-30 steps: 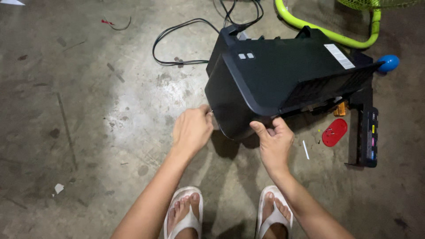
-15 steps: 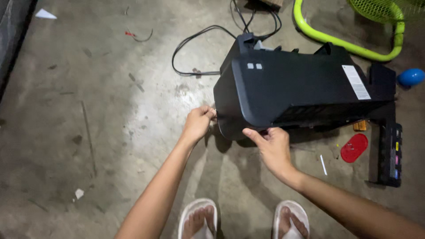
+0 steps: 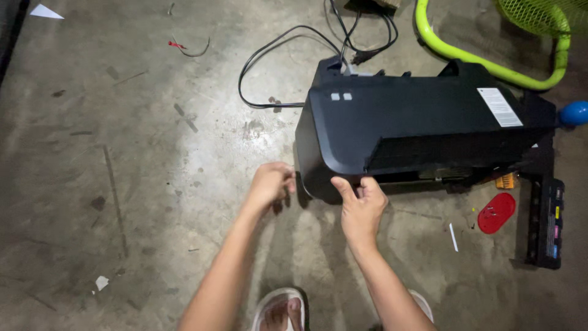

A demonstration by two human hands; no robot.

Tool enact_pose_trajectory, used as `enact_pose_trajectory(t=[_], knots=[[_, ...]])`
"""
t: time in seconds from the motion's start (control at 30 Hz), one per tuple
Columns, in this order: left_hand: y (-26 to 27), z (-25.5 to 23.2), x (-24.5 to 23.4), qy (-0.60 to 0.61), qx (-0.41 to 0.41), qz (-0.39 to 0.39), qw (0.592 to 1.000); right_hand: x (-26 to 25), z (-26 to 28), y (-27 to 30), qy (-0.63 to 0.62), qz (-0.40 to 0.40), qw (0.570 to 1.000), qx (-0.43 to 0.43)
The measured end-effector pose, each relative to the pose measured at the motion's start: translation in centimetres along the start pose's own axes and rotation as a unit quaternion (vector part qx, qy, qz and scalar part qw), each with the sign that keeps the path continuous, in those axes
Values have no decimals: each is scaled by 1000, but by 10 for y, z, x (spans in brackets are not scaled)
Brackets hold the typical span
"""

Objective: The person uses a screwdriver to remove and reattach screws on the side and back of a black Epson printer. They rotate the printer to access different screw locations and continue tightening screws throughout the clip.

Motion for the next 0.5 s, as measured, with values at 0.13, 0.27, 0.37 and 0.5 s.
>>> enact_pose_trajectory(t=[0.13, 0.27, 0.37, 0.5], knots=[[0, 20, -15, -113, 91, -42, 989, 10, -12, -2, 42, -15, 999, 4], [0, 13, -4, -15, 114, -7, 993, 12, -10, -6, 42, -7, 999, -28], [3, 12, -4, 44, 71, 45, 995, 15, -9, -5, 19, -4, 1000, 7], [5, 18, -4, 49, 37, 80, 995, 18, -4, -6, 26, 2, 1000, 2]])
Point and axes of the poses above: each hand's wrist, its own y-axis away from the middle knuckle, its own x-axis out of the palm, z = x × y, the point moved 3 cm from there along -y, towards the middle knuckle, and after that the axes turned 15 degrees about -y, right-handed, at the moved point
